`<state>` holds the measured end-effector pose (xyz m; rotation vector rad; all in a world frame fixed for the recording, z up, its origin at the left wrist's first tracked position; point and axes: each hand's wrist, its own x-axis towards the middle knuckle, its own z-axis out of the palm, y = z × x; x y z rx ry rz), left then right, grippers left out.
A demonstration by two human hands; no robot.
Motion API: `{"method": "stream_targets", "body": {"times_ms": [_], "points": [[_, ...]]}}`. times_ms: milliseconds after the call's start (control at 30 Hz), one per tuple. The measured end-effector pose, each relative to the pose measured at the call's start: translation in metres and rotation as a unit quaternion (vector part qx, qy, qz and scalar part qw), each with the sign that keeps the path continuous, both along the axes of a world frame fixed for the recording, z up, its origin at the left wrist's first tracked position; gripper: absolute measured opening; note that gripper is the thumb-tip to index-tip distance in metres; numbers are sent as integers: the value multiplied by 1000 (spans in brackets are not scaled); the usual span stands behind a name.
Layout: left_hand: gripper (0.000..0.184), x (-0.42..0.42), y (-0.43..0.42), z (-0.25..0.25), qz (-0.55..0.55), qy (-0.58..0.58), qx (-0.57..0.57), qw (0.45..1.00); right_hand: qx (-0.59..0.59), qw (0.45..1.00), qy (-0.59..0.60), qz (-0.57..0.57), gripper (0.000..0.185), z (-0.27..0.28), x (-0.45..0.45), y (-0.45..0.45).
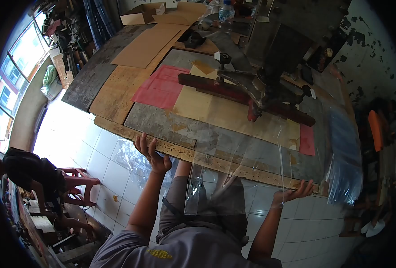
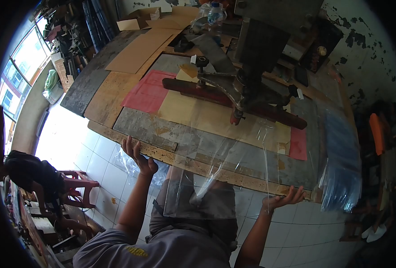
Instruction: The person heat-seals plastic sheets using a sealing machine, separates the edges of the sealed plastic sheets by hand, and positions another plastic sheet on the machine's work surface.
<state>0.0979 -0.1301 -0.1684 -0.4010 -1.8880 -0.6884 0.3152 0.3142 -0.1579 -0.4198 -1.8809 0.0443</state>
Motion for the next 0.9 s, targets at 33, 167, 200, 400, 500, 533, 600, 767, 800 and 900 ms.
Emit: {"method": "stream_targets", "body": {"times_ms": [33,167,200,400,500,533,600,767,800,900], "points": [[58,0,0,0,0,-1,0,1000,-2,1000,3,1,68,-1,0,0],[58,0,0,0,1,-3,-2,1000,-7,1000,4,-1,69,-2,0,1],[58,0,0,0,0,-2,-1,1000,-8,1000,1,-1,69,-2,1,0],[58,0,0,-1,-3,-5,1,1000,-15,1000,1,-4,70,-2,1,0],[58,0,0,0,-4,-3,0,1000,-20,1000,-4,-4,70,-3,2,1],[58,0,0,0,-5,-3,-1,1000,-21,1000,-4,-4,70,-3,2,0],[57,0,0,0,-5,-3,-2,1000,-21,1000,-6,-2,69,-2,2,-1],[58,0,-1,0,-3,-3,-5,1000,-18,1000,-6,-1,68,3,0,-5],[58,1,-1,0,-2,-5,-6,1000,-19,1000,-4,1,68,4,0,-6],[58,2,-1,1,-1,-10,-7,1000,-15,1000,3,1,68,2,0,-4]]}}
